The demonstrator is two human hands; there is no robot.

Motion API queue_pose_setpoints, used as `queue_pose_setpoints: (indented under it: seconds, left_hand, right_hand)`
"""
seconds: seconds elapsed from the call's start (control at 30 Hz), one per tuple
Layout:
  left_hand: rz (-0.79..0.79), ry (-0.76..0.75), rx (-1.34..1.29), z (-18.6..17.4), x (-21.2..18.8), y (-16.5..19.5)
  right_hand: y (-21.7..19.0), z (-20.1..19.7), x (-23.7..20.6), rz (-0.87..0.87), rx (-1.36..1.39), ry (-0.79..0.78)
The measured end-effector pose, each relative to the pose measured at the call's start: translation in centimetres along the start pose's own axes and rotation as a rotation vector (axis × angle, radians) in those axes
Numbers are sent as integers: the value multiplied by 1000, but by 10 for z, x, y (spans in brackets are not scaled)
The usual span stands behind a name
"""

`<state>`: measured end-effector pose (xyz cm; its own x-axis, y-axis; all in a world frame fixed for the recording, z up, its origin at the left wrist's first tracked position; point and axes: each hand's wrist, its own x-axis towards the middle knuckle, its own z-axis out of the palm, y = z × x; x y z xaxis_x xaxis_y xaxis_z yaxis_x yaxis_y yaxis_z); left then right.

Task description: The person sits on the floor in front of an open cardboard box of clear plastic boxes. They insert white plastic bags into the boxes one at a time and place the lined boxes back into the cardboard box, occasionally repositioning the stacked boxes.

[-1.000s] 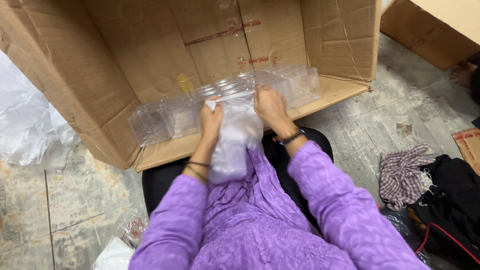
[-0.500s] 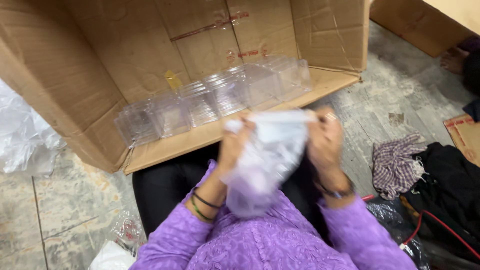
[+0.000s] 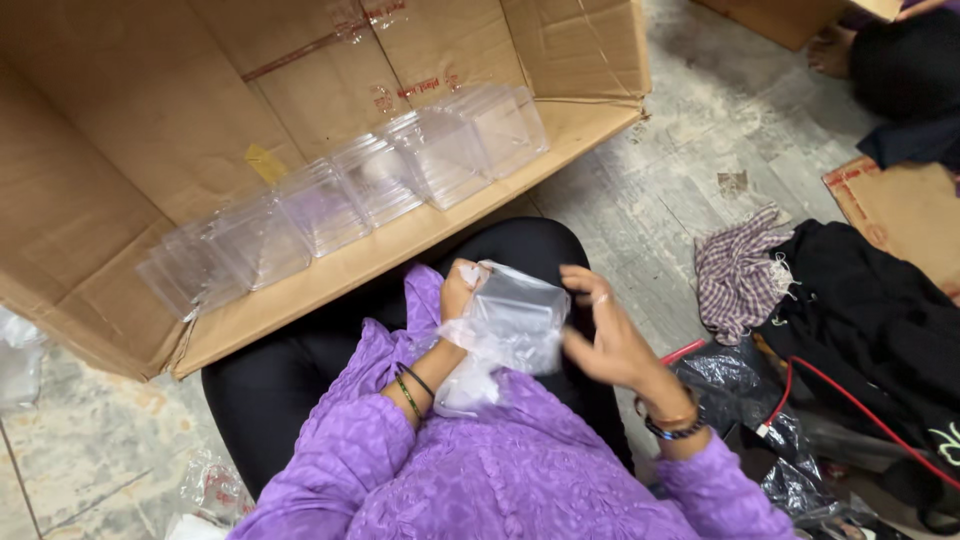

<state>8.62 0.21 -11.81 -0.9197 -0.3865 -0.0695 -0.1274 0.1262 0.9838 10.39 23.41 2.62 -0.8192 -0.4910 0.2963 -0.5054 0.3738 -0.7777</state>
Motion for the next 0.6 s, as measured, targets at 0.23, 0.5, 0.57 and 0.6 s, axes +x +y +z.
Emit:
queue_pose_setpoints:
  seconds: [0.23,0.5,0.57,0.6]
  left_hand:
    - [60,-54,263,0,11,37]
    - [-392,-473,-342,-113,-4,91]
    - [-315,-423,-340,-128,-4,102]
    - [-292,-401,-407,-130,-3,108]
  right_hand:
    - [-1,13,35,288,375,258]
    - [165,-5,7,1214,392,277]
    - [191,-15,17,496,353,170]
    - [201,-25,29,-234,330,59]
